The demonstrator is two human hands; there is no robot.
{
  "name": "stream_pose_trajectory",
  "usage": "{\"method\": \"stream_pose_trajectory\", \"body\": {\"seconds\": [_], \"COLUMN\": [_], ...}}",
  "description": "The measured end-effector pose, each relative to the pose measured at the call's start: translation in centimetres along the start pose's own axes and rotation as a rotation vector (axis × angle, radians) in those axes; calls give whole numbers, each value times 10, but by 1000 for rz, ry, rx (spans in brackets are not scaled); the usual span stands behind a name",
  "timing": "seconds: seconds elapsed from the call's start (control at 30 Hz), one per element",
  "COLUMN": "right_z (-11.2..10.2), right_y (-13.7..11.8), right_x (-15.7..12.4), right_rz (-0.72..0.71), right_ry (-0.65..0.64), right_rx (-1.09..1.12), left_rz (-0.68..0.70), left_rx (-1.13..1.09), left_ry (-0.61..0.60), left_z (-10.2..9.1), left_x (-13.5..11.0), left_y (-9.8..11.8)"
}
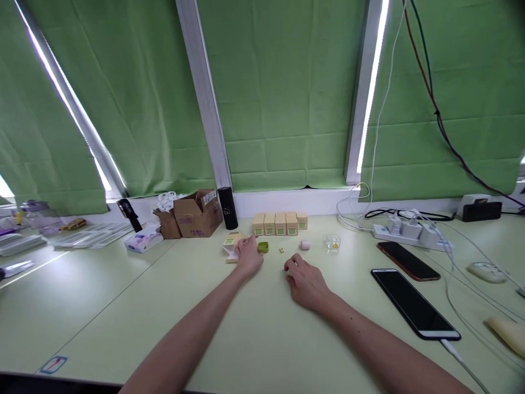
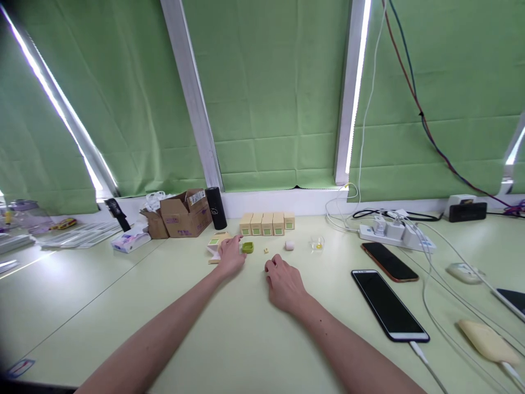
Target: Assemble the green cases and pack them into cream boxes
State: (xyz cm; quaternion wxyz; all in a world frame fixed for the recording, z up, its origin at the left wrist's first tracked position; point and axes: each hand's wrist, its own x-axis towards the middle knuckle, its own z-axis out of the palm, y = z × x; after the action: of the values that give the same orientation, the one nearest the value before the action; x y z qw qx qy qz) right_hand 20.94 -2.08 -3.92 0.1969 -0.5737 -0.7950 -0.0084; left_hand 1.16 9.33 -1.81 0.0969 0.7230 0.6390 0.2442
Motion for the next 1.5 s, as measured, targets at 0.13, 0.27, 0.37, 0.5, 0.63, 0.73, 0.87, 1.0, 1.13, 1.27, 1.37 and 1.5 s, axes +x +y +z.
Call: {"method": "stream_pose_trajectory", "body": {"seconds": [0.13,0.27,0.37,0.5,0.63,0.73,0.87,1.0,1.13,1.27,1.37,1.5], "right_z": [0,-2,-3,-2,-3,-3,-3,-2,-3,-6,-8,-10], "right_y": [1,0,0,0,2,4,9,12,11,11,11,11], "right_x": [1,3,2,2,2,3,4,3,1,0,-1,-2], "right_rz": [6,10,9,13,33,88,113,27,-81,-93,-74,-78], "right_ry": [-5,-19,-18,-15,6,76,212,319,350,368,358,370], "right_rx": [7,14,23,38,86,150,277,422,527,580,606,620], "left_rz": [33,58,72,106,211,354,495,549,548,546,561,556], "left_rx": [-7,-19,-30,-45,-67,-182,-248,-304,-394,-486,-523,-556], "left_ry": [-25,-30,-16,29,67,87,111,145,119,113,102,90], "left_z": [6,10,11,9,-3,-13,-17,-13,-9,-8,-8,-10], "left_x": [10,13,13,8,-7,-26,-56,-80,-90,-89,-87,-86], "left_y": [-2,-3,-2,2,15,28,39,38,36,34,33,33]}}
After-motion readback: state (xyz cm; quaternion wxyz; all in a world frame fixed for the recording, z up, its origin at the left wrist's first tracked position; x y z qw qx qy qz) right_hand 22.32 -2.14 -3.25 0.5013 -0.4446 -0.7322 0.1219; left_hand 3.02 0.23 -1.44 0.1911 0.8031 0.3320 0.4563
